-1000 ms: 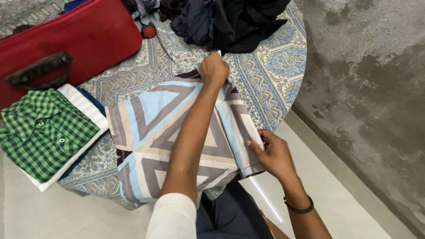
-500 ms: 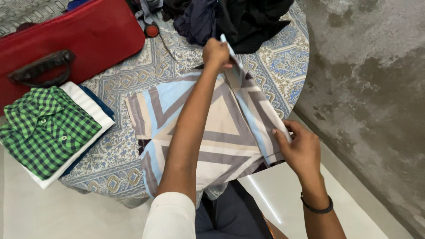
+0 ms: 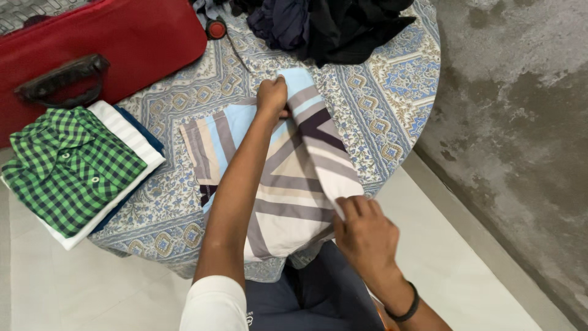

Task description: The person folds several clothing items including a pillowcase and shorts on a table before placing them into a red suitcase.

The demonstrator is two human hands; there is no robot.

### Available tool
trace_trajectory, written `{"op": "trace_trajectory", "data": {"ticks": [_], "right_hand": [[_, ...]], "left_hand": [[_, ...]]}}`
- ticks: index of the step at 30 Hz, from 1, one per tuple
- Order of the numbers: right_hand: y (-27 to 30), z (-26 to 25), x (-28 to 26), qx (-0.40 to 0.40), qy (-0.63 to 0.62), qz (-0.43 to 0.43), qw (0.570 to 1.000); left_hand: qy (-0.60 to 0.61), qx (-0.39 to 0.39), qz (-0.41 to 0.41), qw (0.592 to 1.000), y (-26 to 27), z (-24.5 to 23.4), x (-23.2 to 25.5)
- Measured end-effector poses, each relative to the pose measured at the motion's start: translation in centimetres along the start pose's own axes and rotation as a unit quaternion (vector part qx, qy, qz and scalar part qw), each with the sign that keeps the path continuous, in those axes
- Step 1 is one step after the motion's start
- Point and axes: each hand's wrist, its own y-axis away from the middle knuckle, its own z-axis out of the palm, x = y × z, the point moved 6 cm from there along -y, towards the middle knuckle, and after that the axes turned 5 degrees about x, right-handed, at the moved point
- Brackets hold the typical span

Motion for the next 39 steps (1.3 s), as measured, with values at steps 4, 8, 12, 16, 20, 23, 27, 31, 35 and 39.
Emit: {"op": "trace_trajectory", "data": {"ticks": [4,8,12,16,20,23,27,31,35,39], "right_hand": [[1.1,2.3,-1.7,-0.016,0.03,-0.045,0.998],[1.8,3.2,-2.2,-0.016,0.049,-0.061,0.997],[2.2,3.0,-2.4,-0.029,0.045,-0.075,0.996],[1.7,2.7,-1.7,-0.099,0.01,-0.06,0.993],[-1.0,2.1,-1.3,-0.038,-0.034,-0.093,0.994],[-3.7,4.1,-1.2,-0.018,-0.057,-0.13,0.99],[-4.5,8.4,-1.5,-0.071,-0.012,-0.164,0.984],[-3.4,10.0,-0.6,-0.099,-0.008,-0.17,0.98],[-2.3,9.2,-0.5,-0.089,-0.019,-0.156,0.984],[-0.9,8.5,-0.6,-0.095,-0.009,-0.139,0.986]], "left_hand": [[-0.036,-0.023,0.021,0.999,1.3,-1.5,-0.6],[-0.127,0.065,0.148,0.979,1.3,-1.9,-0.1],[-0.262,0.114,0.233,0.93,2.6,-1.8,0.7],[-0.408,0.161,0.314,0.842,5.6,-0.7,1.8],[-0.378,0.059,0.424,0.821,8.0,2.6,2.1],[-0.404,-0.017,0.409,0.818,8.7,4.4,1.5],[-0.443,-0.033,0.373,0.815,7.8,4.9,0.6],[-0.46,-0.043,0.362,0.809,7.0,5.0,-0.2],[-0.461,-0.05,0.355,0.812,6.8,4.8,0.4],[-0.48,-0.061,0.344,0.805,7.2,4.4,0.7]]}}
